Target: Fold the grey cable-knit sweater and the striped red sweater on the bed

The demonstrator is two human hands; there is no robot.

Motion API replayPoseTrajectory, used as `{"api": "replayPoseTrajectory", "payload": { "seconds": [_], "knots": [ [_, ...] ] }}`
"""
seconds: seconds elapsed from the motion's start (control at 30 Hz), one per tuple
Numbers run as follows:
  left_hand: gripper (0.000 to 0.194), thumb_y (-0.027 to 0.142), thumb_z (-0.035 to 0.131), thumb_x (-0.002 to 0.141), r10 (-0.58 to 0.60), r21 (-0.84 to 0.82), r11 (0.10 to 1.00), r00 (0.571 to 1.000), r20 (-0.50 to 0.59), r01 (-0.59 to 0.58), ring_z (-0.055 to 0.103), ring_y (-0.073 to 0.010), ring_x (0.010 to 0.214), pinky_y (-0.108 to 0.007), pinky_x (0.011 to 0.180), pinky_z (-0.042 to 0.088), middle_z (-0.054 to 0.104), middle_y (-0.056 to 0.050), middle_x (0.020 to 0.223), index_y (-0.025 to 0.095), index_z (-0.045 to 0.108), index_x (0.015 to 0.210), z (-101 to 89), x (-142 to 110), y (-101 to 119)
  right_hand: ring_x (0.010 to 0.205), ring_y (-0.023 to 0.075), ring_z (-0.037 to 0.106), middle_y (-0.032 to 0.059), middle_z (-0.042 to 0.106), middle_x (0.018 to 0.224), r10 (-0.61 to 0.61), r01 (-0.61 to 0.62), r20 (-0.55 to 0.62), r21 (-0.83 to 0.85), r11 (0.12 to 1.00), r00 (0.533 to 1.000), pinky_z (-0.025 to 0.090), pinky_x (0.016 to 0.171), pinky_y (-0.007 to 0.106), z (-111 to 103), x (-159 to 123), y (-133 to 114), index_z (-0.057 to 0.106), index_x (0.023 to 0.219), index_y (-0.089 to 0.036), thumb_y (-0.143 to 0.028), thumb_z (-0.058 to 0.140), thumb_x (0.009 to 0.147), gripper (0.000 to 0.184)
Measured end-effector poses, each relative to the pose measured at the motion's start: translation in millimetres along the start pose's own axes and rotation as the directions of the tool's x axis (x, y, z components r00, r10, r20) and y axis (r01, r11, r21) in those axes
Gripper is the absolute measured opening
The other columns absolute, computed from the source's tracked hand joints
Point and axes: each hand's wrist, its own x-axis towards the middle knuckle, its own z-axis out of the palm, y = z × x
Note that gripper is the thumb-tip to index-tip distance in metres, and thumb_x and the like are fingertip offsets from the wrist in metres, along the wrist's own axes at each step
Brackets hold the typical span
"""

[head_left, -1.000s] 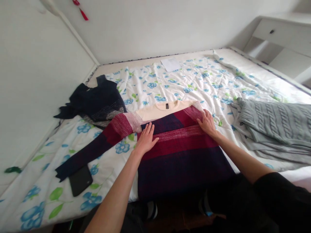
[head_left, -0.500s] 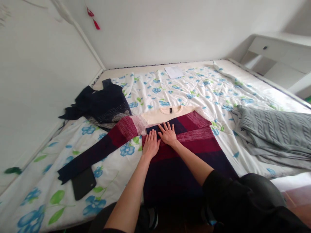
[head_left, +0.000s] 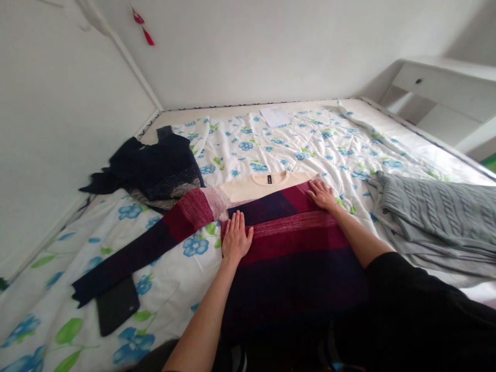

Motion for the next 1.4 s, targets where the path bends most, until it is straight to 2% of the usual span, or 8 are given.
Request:
{"api": "replayPoseTrajectory", "payload": {
  "seconds": [0.2, 0.43, 0.57, 0.83, 1.07, 1.2, 1.33, 1.4],
  "knots": [
    [0.077, 0.044, 0.044, 0.114, -0.002, 0.004, 1.0, 1.0, -0.011, 0.002, 0.035, -0.0361, 0.175, -0.055, 0.143, 0.031, 0.034, -0.023, 0.187, 0.001, 0.04, 0.178, 2.9, 0.2, 0.9, 0.177, 0.0415, 0.02, 0.0154, 0.026, 0.192, 0.133, -0.134, 0.048, 0.032, 0.99, 0.99, 0.017, 0.139, 0.073, -10.5, 39.5, 50.4, 0.024, 0.188, -0.026, -0.07, 0.018, 0.118, 0.083],
    [0.078, 0.043, 0.046, 0.113, 0.008, 0.004, 1.0, 1.0, -0.029, -0.008, 0.038, -0.0365, 0.173, -0.059, 0.142, 0.034, 0.037, -0.022, 0.186, 0.006, 0.036, 0.181, 5.9, 2.4, -2.1, 0.176, 0.0465, 0.018, 0.0327, 0.019, 0.189, 0.354, -0.353, -0.07, 0.026, 0.935, 0.933, 0.021, 0.137, 0.075, 2.6, 69.5, -11.2, 0.022, 0.183, 0.003, -0.052, 0.02, 0.117, 0.086],
    [0.078, 0.043, 0.045, 0.113, 0.002, -0.003, 1.0, 1.0, -0.025, -0.002, 0.038, -0.0382, 0.173, -0.06, 0.142, 0.034, 0.037, -0.023, 0.186, 0.005, 0.036, 0.181, 7.1, 5.7, -3.2, 0.178, 0.0398, 0.018, 0.0245, 0.022, 0.191, 0.254, -0.249, -0.172, 0.051, 0.967, 0.952, 0.018, 0.141, 0.066, 10.9, 73.3, -21.9, 0.022, 0.185, -0.003, -0.05, 0.017, 0.117, 0.082],
    [0.08, 0.045, 0.043, 0.113, -0.029, 0.026, 0.999, 0.998, -0.051, 0.03, 0.038, -0.0391, 0.173, -0.059, 0.141, 0.035, 0.038, -0.024, 0.185, 0.003, 0.034, 0.181, 8.4, 5.3, 1.0, 0.177, 0.04, 0.019, 0.014, 0.024, 0.192, 0.29, -0.276, -0.194, 0.098, 0.956, 0.937, 0.014, 0.143, 0.065, 7.4, 90.9, 11.5, 0.03, 0.186, -0.013, -0.047, 0.018, 0.118, 0.077],
    [0.083, 0.042, 0.046, 0.112, -0.034, 0.014, 0.999, 0.999, -0.037, 0.035, 0.04, -0.0399, 0.172, -0.061, 0.141, 0.035, 0.036, -0.022, 0.186, 0.007, 0.026, 0.184, 6.5, 4.8, 1.6, 0.176, 0.0467, 0.018, 0.0205, 0.026, 0.191, 0.284, -0.258, -0.215, 0.139, 0.956, 0.935, 0.009, 0.14, 0.076, 3.9, 90.7, 4.6, 0.034, 0.184, -0.008, -0.044, 0.023, 0.116, 0.078],
    [0.085, 0.04, 0.049, 0.111, -0.024, -0.039, 0.999, 0.996, -0.085, 0.021, 0.039, -0.0404, 0.172, -0.065, 0.141, 0.035, 0.035, -0.02, 0.187, 0.011, 0.022, 0.186, 8.9, 4.4, 1.3, 0.177, 0.052, 0.005, 0.0276, 0.025, 0.189, 0.226, -0.203, -0.246, 0.116, 0.972, 0.942, -0.001, 0.136, 0.083, -6.0, 83.6, -32.3, 0.027, 0.184, 0.0, -0.044, 0.035, 0.112, 0.085],
    [0.083, 0.039, 0.049, 0.111, -0.025, -0.023, 0.999, 0.996, -0.088, 0.023, 0.039, -0.0387, 0.172, -0.062, 0.141, 0.036, 0.038, -0.02, 0.186, 0.01, 0.025, 0.185, 9.2, 4.2, 2.2, 0.178, 0.0512, -0.001, 0.0191, 0.013, 0.193, 0.012, 0.007, -0.171, 0.108, 0.994, 0.985, 0.001, 0.138, 0.081, 6.2, 39.2, -127.2, 0.01, 0.188, -0.008, -0.051, 0.04, 0.112, 0.092],
    [0.082, 0.039, 0.048, 0.111, -0.027, -0.008, 1.0, 0.996, -0.085, 0.026, 0.04, -0.0388, 0.172, -0.061, 0.141, 0.036, 0.039, -0.021, 0.185, 0.008, 0.027, 0.184, 8.6, 4.5, 2.6, 0.18, 0.0427, 0.003, 0.0094, 0.019, 0.193, -0.182, 0.191, -0.119, 0.072, 0.979, 0.976, 0.007, 0.142, 0.072, 23.7, 4.9, -181.8, 0.018, 0.19, -0.021, -0.06, 0.035, 0.115, 0.086]
  ]
}}
